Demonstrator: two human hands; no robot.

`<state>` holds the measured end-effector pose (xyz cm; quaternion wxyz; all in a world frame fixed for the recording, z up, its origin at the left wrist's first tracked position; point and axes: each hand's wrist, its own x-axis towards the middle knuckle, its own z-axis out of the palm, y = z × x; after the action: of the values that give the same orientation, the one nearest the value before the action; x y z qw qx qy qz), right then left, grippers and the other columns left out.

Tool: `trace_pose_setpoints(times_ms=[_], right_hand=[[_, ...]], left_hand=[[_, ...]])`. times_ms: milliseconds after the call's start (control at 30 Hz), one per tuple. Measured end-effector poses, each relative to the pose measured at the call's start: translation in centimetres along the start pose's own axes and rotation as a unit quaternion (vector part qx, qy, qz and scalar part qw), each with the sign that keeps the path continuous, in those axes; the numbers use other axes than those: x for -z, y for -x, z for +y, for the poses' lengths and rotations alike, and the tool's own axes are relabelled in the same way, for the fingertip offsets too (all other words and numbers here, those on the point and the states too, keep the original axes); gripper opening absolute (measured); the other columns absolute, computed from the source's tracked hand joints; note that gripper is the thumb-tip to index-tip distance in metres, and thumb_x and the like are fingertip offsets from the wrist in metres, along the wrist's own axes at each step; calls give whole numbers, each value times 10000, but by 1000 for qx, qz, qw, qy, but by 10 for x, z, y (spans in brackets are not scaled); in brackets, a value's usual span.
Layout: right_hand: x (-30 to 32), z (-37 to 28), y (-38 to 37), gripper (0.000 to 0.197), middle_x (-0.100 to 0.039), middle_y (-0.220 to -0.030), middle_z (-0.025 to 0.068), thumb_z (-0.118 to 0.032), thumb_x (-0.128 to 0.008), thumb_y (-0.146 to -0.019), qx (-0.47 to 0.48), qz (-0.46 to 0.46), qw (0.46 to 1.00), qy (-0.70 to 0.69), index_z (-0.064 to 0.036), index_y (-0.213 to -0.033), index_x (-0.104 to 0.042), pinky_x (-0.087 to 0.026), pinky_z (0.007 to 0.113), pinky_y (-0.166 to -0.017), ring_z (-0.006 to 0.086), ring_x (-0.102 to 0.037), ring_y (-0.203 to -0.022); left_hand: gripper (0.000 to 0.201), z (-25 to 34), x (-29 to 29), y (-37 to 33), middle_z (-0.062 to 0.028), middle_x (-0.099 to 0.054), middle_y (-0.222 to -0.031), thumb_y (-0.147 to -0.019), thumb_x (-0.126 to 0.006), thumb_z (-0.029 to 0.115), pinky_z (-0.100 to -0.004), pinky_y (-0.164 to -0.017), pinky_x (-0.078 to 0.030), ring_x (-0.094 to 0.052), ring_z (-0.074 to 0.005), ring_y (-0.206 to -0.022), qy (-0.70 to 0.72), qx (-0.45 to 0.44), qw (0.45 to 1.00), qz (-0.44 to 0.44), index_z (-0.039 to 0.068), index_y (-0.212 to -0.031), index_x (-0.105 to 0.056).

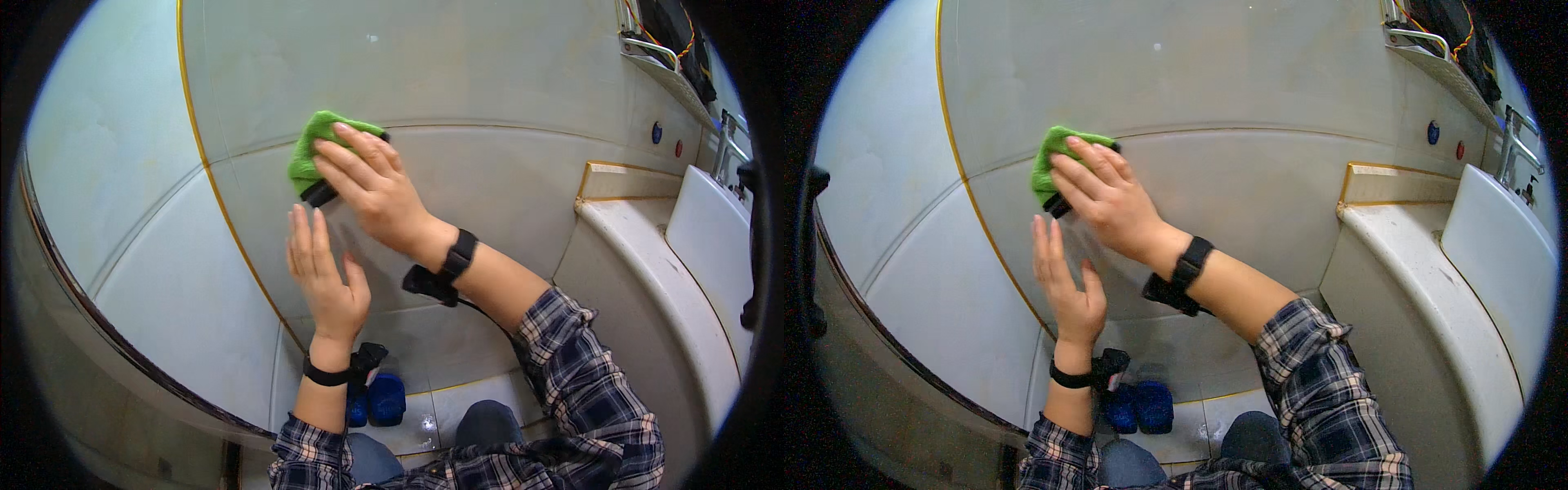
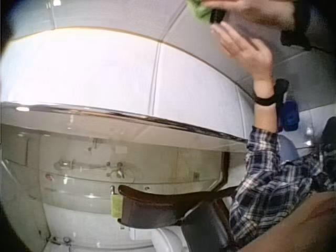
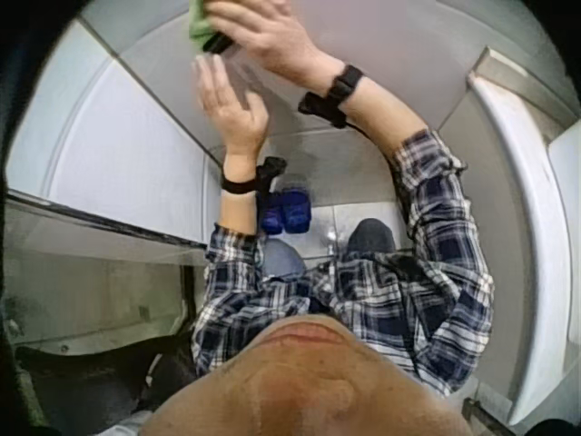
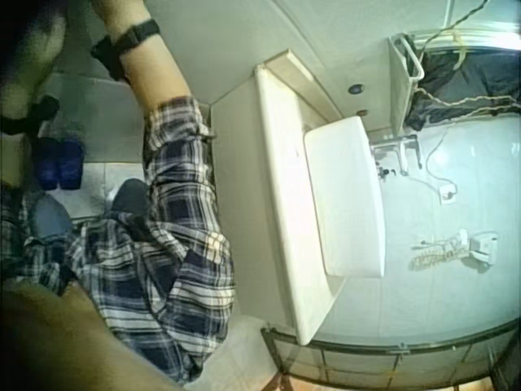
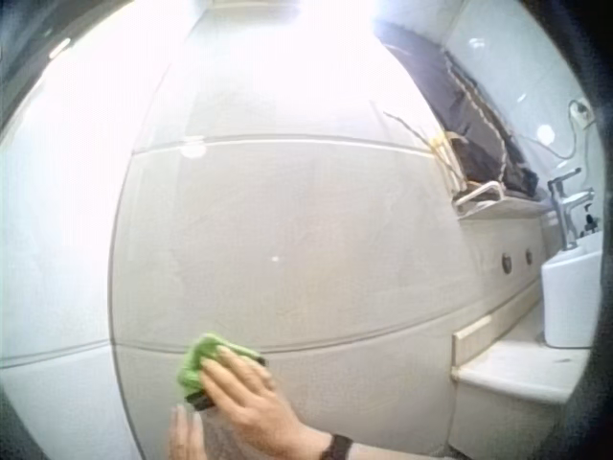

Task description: The person wipes tiled walls, a sink, and a mirror with a green cloth in a bathroom. They move around the room to reach different surfaces, including areas near a hair dryer and electrical outlet, and continue wiping the mirror and wall edges.

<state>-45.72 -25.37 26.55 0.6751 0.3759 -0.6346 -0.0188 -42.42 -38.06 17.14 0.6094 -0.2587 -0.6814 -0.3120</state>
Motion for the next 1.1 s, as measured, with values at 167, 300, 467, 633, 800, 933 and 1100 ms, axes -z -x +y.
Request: trace_pose_setpoints(times_ms=[167,300,467,633,800,933,1100], right_hand=[[-18,-17,-23,301,-562,-1299,64,-152,-609,-835,71,0,997,-9,-44,-1112,-651,-314,408,-1124,257,-412,-1349],[7,3,-2,273,-576,-1282,64,-140,-606,-830,39,-11,999,25,-49,-1083,-657,-340,417,-1107,254,-450,-1318],[82,46,46,244,-591,-1299,72,-97,-565,-868,-79,9,987,142,-70,-1103,-623,-357,445,-1075,274,-481,-1302],[141,76,79,451,-559,-1324,100,79,-531,-775,-203,80,954,204,-57,-1202,-579,-335,462,-1078,319,-451,-1310],[120,52,102,508,-530,-1351,127,83,-509,-727,-300,108,939,126,-45,-1214,-574,-285,481,-1108,340,-416,-1329],[93,12,107,245,-569,-1324,84,-139,-569,-877,-156,19,988,18,-69,-1099,-647,-335,427,-1067,267,-442,-1331],[101,11,111,247,-562,-1331,47,-159,-569,-866,-148,3,989,14,-85,-1088,-649,-359,402,-1049,246,-440,-1324]], left_hand=[[601,3,7,-8,-230,-293,-1528,-866,-524,59,-494,-1140,-218,-260,-387,-1431,-13,4,999,31,-25,-1439,-365],[600,12,2,-10,-204,-325,-1525,-861,-526,70,-498,-1149,-205,-267,-361,-1437,-9,-16,1000,-14,-9,-1438,-379],[586,46,-13,-17,-195,-334,-1525,-858,-528,71,-488,-1160,-182,-281,-332,-1438,44,-63,993,-90,2,-1426,-404],[583,84,-23,-26,-180,-356,-1518,-839,-544,60,-473,-1163,-188,-306,-312,-1430,78,-110,980,-143,-1,-1408,-434],[601,90,-34,1,-196,-358,-1512,-827,-544,32,-482,-1158,-206,-314,-336,-1421,79,-118,980,-138,0,-1415,-423],[607,91,-47,14,-229,-357,-1495,-840,-514,14,-502,-1136,-257,-321,-382,-1404,88,-120,982,-115,-14,-1432,-382],[603,95,-46,6,-237,-386,-1467,-832,-514,13,-511,-1121,-286,-359,-374,-1380,90,-137,978,-127,-25,-1420,-385]])
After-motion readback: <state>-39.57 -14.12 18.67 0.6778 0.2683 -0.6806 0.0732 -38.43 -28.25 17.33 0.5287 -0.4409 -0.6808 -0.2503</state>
